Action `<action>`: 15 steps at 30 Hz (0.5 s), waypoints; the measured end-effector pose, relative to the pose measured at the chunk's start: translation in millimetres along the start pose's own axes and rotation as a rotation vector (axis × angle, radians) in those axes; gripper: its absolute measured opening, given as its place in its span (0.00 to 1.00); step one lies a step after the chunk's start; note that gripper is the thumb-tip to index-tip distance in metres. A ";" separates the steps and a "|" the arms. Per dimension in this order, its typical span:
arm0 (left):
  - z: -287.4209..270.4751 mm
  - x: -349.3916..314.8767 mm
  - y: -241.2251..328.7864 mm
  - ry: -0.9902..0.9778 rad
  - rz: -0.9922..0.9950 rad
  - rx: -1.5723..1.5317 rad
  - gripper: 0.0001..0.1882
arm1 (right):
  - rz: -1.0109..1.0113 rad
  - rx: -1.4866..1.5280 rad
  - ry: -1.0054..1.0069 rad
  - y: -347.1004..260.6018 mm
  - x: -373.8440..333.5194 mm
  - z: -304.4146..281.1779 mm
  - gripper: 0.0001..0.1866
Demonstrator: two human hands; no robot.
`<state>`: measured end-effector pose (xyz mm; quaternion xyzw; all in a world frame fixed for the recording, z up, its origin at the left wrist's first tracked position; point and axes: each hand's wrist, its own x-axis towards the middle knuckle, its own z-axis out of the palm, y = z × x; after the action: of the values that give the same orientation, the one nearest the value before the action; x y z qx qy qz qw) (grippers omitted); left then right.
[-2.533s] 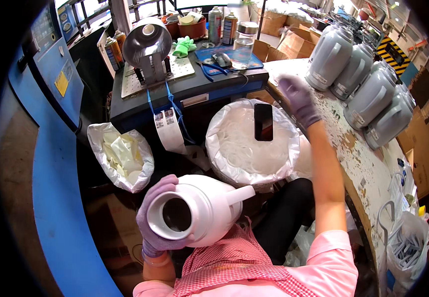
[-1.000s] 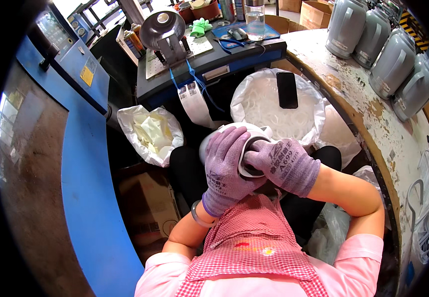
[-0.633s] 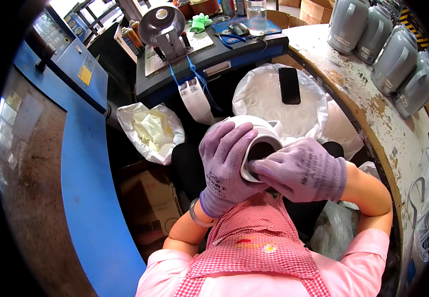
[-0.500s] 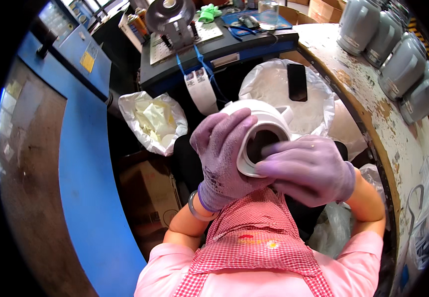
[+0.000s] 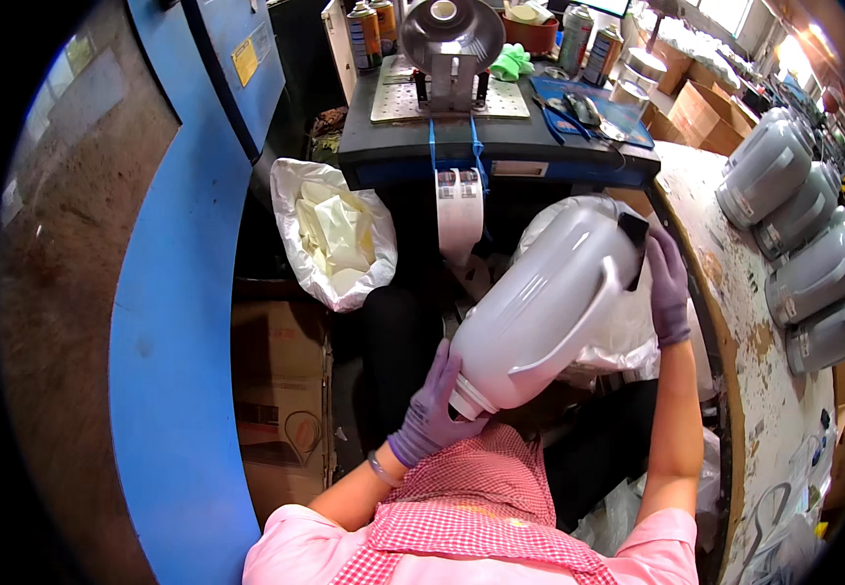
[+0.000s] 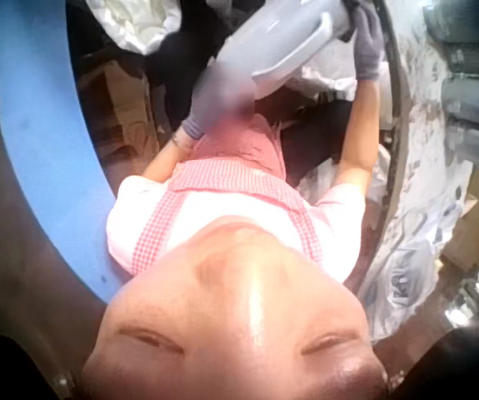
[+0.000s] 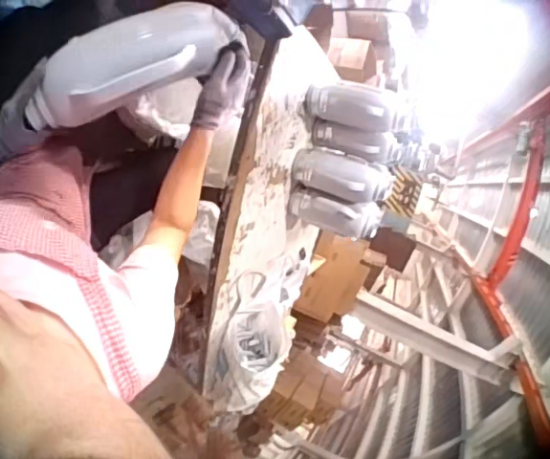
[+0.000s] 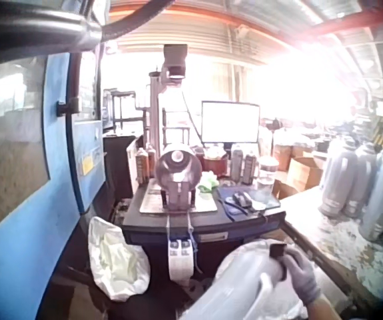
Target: The person assembles white plastic containers by inserting a metal nozzle into the opening and attaching a grey handle. They repeat this process for multiple units, placing the finished containers on a nearby table.
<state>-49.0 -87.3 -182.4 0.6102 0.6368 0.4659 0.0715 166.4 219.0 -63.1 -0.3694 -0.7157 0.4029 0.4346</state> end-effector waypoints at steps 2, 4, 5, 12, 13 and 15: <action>24.9 -24.0 -19.8 0.001 -0.058 0.010 0.61 | -0.166 -0.203 -0.109 -42.2 27.4 37.6 0.22; 40.0 -32.9 -31.3 -0.002 -0.074 0.005 0.60 | -0.517 -0.378 -0.416 -66.6 52.8 77.6 0.26; 42.8 -35.4 -36.0 -0.009 -0.064 0.000 0.59 | -0.693 -0.491 -0.593 -76.3 62.1 100.9 0.29; 37.0 -36.2 -39.5 -0.018 -0.097 -0.080 0.58 | -0.995 -1.060 -0.615 -54.1 96.3 205.8 0.15; 39.6 -34.3 -38.4 -0.007 -0.107 -0.094 0.58 | -0.995 -1.071 -0.672 -58.9 94.2 201.6 0.11; 39.0 -32.8 -42.1 0.000 -0.110 -0.119 0.57 | -1.053 -0.956 -0.678 -37.4 72.6 198.3 0.05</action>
<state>-45.2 -87.7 -248.3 0.5689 0.6406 0.4982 0.1331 -48.0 217.0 -65.0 0.0145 -0.9858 -0.1167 0.1202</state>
